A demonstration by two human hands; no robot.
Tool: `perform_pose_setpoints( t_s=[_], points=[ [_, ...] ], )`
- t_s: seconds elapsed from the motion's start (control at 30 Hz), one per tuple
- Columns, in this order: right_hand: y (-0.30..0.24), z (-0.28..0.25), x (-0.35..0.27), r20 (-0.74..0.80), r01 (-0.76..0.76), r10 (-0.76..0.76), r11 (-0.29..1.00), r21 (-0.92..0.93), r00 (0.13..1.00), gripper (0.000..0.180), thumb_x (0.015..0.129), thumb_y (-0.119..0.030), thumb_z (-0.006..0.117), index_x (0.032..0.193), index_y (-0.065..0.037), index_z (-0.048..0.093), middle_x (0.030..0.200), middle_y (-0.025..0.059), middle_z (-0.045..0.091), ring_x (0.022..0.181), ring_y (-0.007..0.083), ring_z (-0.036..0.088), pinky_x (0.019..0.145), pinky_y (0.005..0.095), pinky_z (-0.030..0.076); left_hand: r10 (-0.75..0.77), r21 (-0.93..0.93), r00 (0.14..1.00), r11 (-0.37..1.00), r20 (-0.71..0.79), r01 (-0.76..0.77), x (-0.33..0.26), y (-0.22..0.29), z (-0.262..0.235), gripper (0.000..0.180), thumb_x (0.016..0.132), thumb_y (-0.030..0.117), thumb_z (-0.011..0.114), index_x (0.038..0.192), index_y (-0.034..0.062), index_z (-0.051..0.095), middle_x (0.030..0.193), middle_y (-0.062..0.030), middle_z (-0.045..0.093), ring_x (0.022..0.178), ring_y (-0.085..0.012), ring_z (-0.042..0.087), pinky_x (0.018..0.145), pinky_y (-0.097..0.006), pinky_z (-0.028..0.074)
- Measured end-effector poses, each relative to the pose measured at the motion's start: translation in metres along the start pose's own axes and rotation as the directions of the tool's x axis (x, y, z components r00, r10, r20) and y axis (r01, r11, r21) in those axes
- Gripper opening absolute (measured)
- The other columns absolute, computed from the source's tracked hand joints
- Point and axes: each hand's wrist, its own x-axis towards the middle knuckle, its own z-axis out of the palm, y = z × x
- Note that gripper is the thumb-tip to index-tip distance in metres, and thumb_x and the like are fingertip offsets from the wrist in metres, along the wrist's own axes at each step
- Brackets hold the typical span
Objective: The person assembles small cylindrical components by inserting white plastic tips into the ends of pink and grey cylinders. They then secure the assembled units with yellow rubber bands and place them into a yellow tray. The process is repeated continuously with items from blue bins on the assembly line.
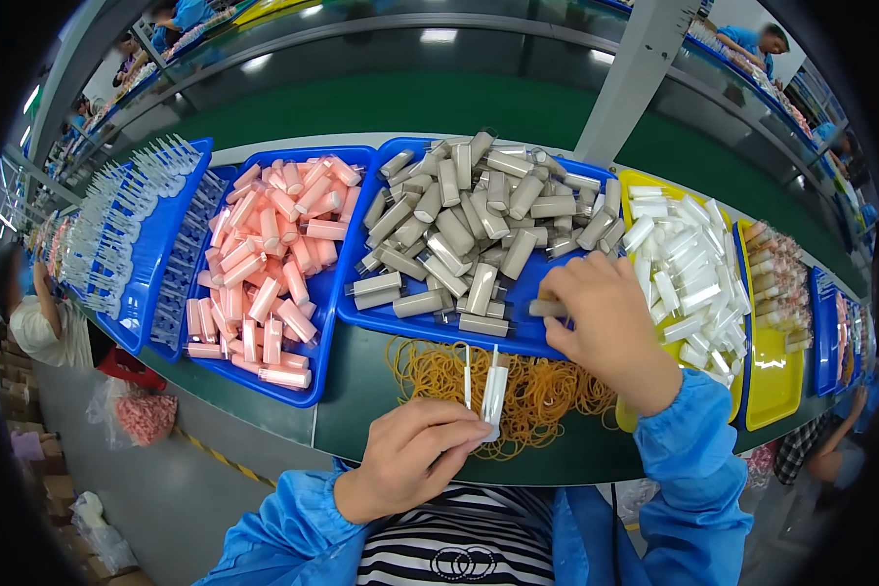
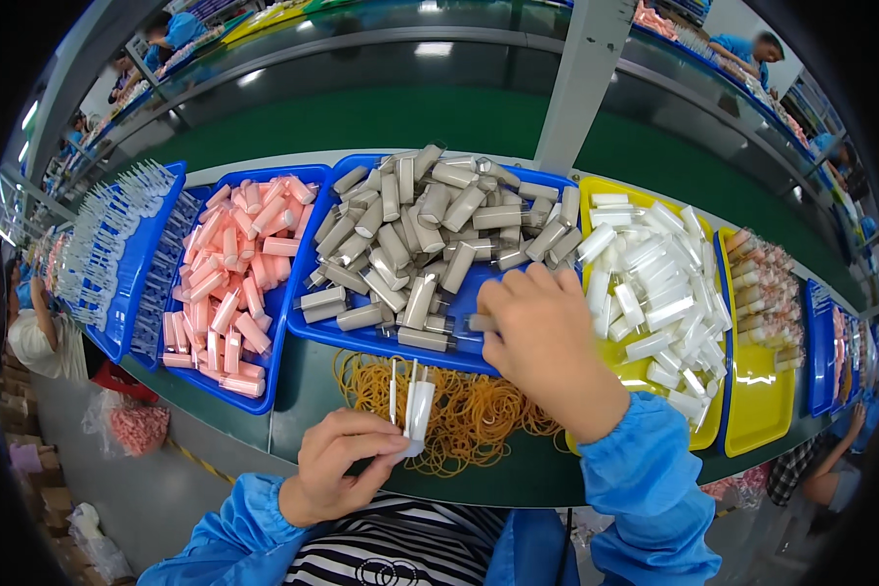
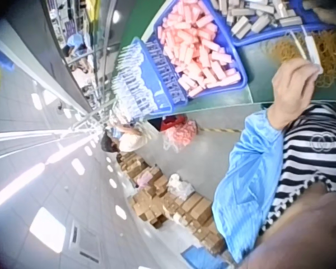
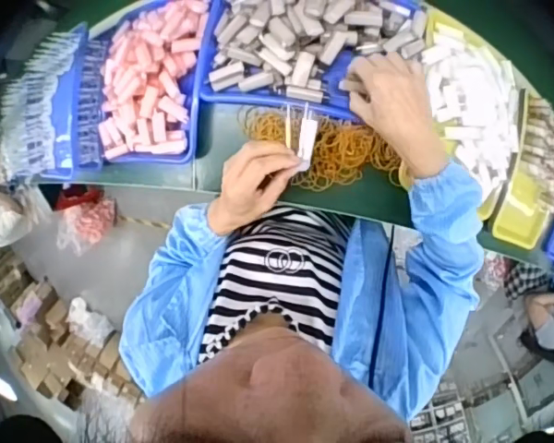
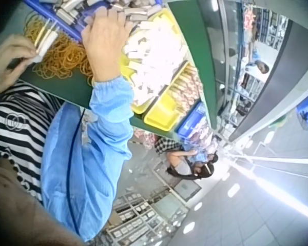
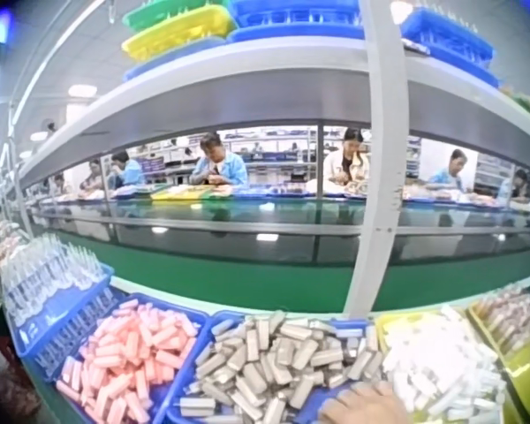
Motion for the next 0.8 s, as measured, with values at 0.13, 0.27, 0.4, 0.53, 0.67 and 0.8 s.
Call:
perform_pose_setpoints(
  t_s=[0.13, 0.27, 0.4, 0.53, 0.67, 0.8],
  points=[
    [-0.003, 0.002, -0.005, -0.081, -0.207, 0.384, 0.65, 0.732, 0.92, 0.028, 0.074, -0.006, 0.075, 0.098, -0.005, 0.061, 0.091, 0.0085, 0.067, 0.09, 0.0252, 0.06, 0.083, 0.0356, 0.046, -0.024, -0.037, 0.999, 0.999, 0.037, 0.026, 0.004, 0.005, 0.0, 0.031, 0.072, -0.001, 0.075, 0.101, 0.0073, 0.071, 0.098, -0.0058, 0.067, 0.081, -0.022, 0.066, 0.066, -0.033, 0.053],
    [0.001, 0.003, -0.012, -0.117, -0.199, 0.428, 0.623, 0.756, 0.896, 0.045, 0.082, -0.005, 0.073, 0.123, -0.006, 0.053, 0.104, 0.0091, 0.07, 0.087, 0.0123, 0.061, 0.077, 0.0271, 0.047, 0.031, 0.036, 0.993, 0.999, 0.117, -0.035, 0.01, 0.008, -0.003, 0.034, 0.072, 0.001, 0.073, 0.105, 0.0089, 0.071, 0.1, -0.0048, 0.067, 0.082, -0.0218, 0.065, 0.067, -0.033, 0.052],
    [0.007, -0.004, -0.012, -0.134, -0.222, 0.409, 0.709, 0.669, 0.903, 0.049, 0.085, -0.008, 0.073, 0.129, -0.004, 0.052, 0.098, 0.0074, 0.068, 0.079, 0.0097, 0.061, 0.072, 0.0258, 0.048, 0.074, 0.088, 0.981, 0.992, 0.18, -0.091, 0.017, 0.01, -0.004, 0.034, 0.073, 0.002, 0.069, 0.106, 0.0098, 0.071, 0.102, -0.0032, 0.067, 0.084, -0.021, 0.063, 0.069, -0.032, 0.049],
    [-0.015, -0.019, -0.015, 0.217, -0.311, 0.487, 0.119, 0.943, 0.846, 0.042, 0.088, -0.017, 0.073, 0.124, -0.003, 0.056, 0.09, 0.0035, 0.065, 0.074, 0.0085, 0.06, 0.067, 0.0234, 0.047, 0.09, 0.109, 0.983, 0.988, 0.158, -0.108, 0.018, 0.013, -0.004, 0.038, 0.067, -0.001, 0.073, 0.103, 0.0125, 0.075, 0.102, -0.0021, 0.069, 0.083, -0.0199, 0.064, 0.066, -0.031, 0.047],
    [-0.025, -0.017, -0.026, 0.291, -0.351, 0.464, 0.046, 0.935, 0.837, 0.03, 0.095, -0.023, 0.066, 0.116, -0.002, 0.061, 0.089, 0.0011, 0.062, 0.077, 0.0064, 0.058, 0.067, 0.0216, 0.046, 0.116, 0.077, 0.977, 0.988, 0.176, -0.131, 0.02, 0.021, -0.007, 0.038, 0.067, -0.001, 0.074, 0.102, 0.0119, 0.076, 0.102, -0.0018, 0.069, 0.082, -0.0193, 0.063, 0.066, -0.03, 0.046],
    [-0.029, -0.003, -0.033, 0.24, -0.325, 0.417, 0.145, 0.934, 0.876, 0.025, 0.099, -0.025, 0.059, 0.11, -0.002, 0.063, 0.09, -0.0011, 0.06, 0.082, 0.0055, 0.052, 0.073, 0.0223, 0.045, 0.127, 0.06, 0.978, 0.988, 0.167, -0.139, 0.019, 0.024, -0.006, 0.037, 0.066, -0.001, 0.075, 0.101, 0.0113, 0.076, 0.101, -0.0021, 0.07, 0.081, -0.0194, 0.063, 0.067, -0.029, 0.046]
  ],
)
